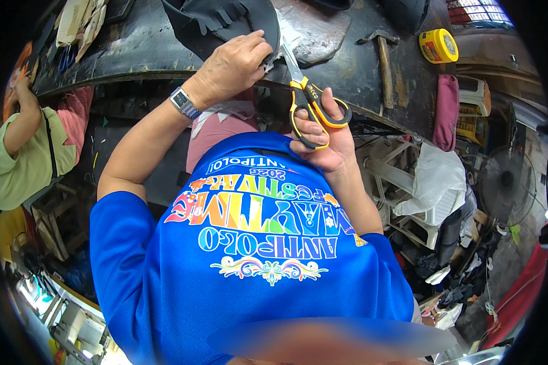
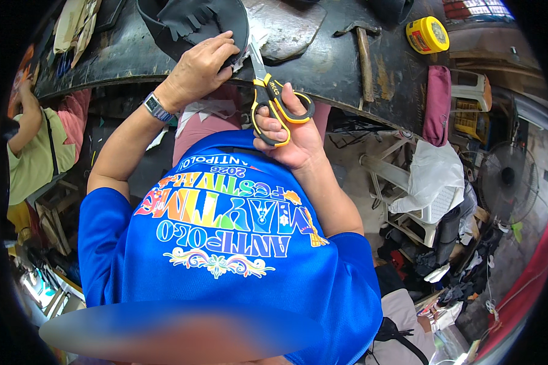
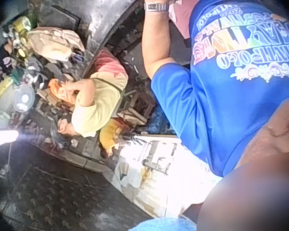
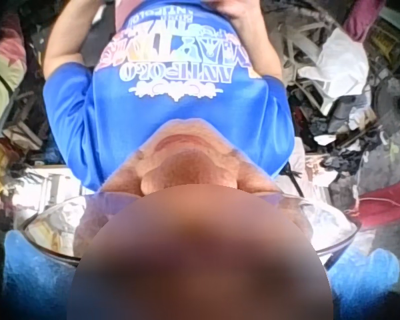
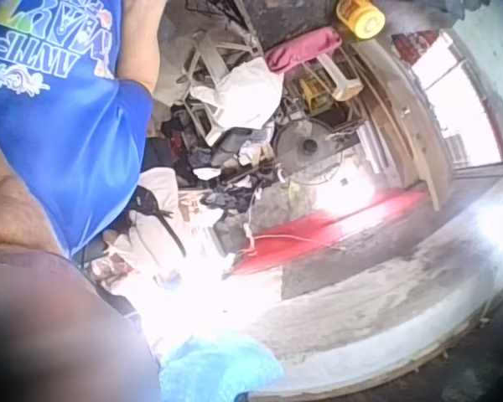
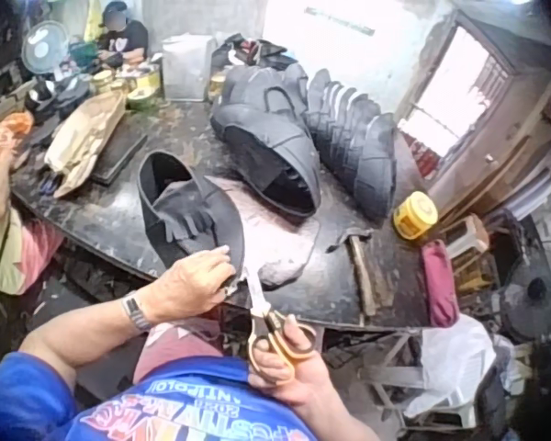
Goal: The person uses yellow-handled scissors to trim excess material from the edges of black slip-on shoes. They repeatedly pick up shoes from a pile, trim the edges, and place them back on the table. The person also briefly wipes a shoe with a white cloth.
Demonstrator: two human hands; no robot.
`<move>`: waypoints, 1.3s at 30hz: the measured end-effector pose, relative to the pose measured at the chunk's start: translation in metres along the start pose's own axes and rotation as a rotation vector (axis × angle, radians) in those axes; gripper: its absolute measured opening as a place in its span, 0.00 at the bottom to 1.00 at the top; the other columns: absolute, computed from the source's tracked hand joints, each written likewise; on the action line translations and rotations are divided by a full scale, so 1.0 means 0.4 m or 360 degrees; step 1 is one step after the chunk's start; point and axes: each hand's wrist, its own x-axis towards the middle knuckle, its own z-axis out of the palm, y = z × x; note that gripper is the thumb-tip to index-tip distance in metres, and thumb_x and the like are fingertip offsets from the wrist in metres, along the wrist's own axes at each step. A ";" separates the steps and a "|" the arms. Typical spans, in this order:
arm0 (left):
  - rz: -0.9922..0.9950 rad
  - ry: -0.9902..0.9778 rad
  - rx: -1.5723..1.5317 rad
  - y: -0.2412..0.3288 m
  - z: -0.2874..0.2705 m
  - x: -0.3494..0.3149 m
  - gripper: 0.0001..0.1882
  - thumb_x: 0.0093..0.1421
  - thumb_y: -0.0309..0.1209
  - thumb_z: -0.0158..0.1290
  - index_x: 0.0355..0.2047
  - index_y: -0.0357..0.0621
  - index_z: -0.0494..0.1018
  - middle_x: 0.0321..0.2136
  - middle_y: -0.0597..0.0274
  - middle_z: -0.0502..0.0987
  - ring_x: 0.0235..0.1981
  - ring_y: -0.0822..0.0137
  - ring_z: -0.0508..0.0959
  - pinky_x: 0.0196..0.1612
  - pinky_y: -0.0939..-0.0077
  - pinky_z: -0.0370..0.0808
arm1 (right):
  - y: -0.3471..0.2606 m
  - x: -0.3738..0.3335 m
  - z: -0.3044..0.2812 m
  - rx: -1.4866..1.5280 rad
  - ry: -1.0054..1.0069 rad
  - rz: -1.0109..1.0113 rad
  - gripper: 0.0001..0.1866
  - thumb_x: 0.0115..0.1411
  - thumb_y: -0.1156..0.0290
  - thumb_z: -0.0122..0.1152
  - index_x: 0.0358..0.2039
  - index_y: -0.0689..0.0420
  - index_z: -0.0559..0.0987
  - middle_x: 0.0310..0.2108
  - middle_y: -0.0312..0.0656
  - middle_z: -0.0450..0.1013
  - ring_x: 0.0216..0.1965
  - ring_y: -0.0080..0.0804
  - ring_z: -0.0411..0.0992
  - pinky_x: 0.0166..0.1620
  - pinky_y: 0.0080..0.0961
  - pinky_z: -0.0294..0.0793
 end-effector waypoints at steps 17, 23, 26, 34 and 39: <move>-0.0059 0.0085 -0.0241 0.002 -0.016 0.001 0.15 0.51 0.24 0.59 0.41 0.39 0.76 0.43 0.50 0.80 0.47 0.56 0.80 0.47 0.68 0.80 | 0.037 0.053 0.018 -0.0918 0.0405 -0.0225 0.30 0.65 0.40 0.49 0.39 0.60 0.74 0.28 0.45 0.74 0.28 0.32 0.72 0.35 0.25 0.72; -0.0057 0.0105 -0.0210 0.012 -0.010 -0.001 0.16 0.51 0.25 0.60 0.42 0.40 0.77 0.43 0.48 0.79 0.47 0.54 0.80 0.47 0.67 0.79 | 0.054 0.067 0.037 -0.0964 0.0509 -0.0269 0.28 0.64 0.41 0.51 0.39 0.57 0.73 0.27 0.44 0.74 0.27 0.31 0.73 0.34 0.26 0.73; -0.0077 0.0101 -0.0168 0.019 -0.007 -0.001 0.17 0.51 0.26 0.61 0.43 0.40 0.77 0.44 0.48 0.79 0.47 0.54 0.80 0.48 0.67 0.79 | 0.061 0.071 0.043 -0.1010 0.0579 -0.0312 0.25 0.65 0.43 0.52 0.37 0.56 0.73 0.25 0.44 0.73 0.25 0.29 0.72 0.32 0.25 0.73; -0.0062 0.0072 -0.0122 0.015 -0.006 -0.005 0.17 0.50 0.25 0.62 0.42 0.40 0.77 0.44 0.48 0.79 0.47 0.54 0.80 0.48 0.67 0.79 | 0.063 0.074 0.042 -0.1133 0.0724 -0.0434 0.24 0.61 0.45 0.60 0.34 0.55 0.72 0.19 0.38 0.69 0.16 0.22 0.66 0.21 0.17 0.67; -0.0079 0.0086 -0.0158 0.016 -0.009 -0.006 0.16 0.50 0.25 0.61 0.41 0.40 0.77 0.44 0.49 0.79 0.47 0.54 0.80 0.47 0.67 0.79 | 0.049 0.051 0.035 -0.1093 0.0748 -0.0453 0.20 0.61 0.50 0.63 0.34 0.55 0.73 0.17 0.36 0.69 0.14 0.19 0.64 0.18 0.15 0.63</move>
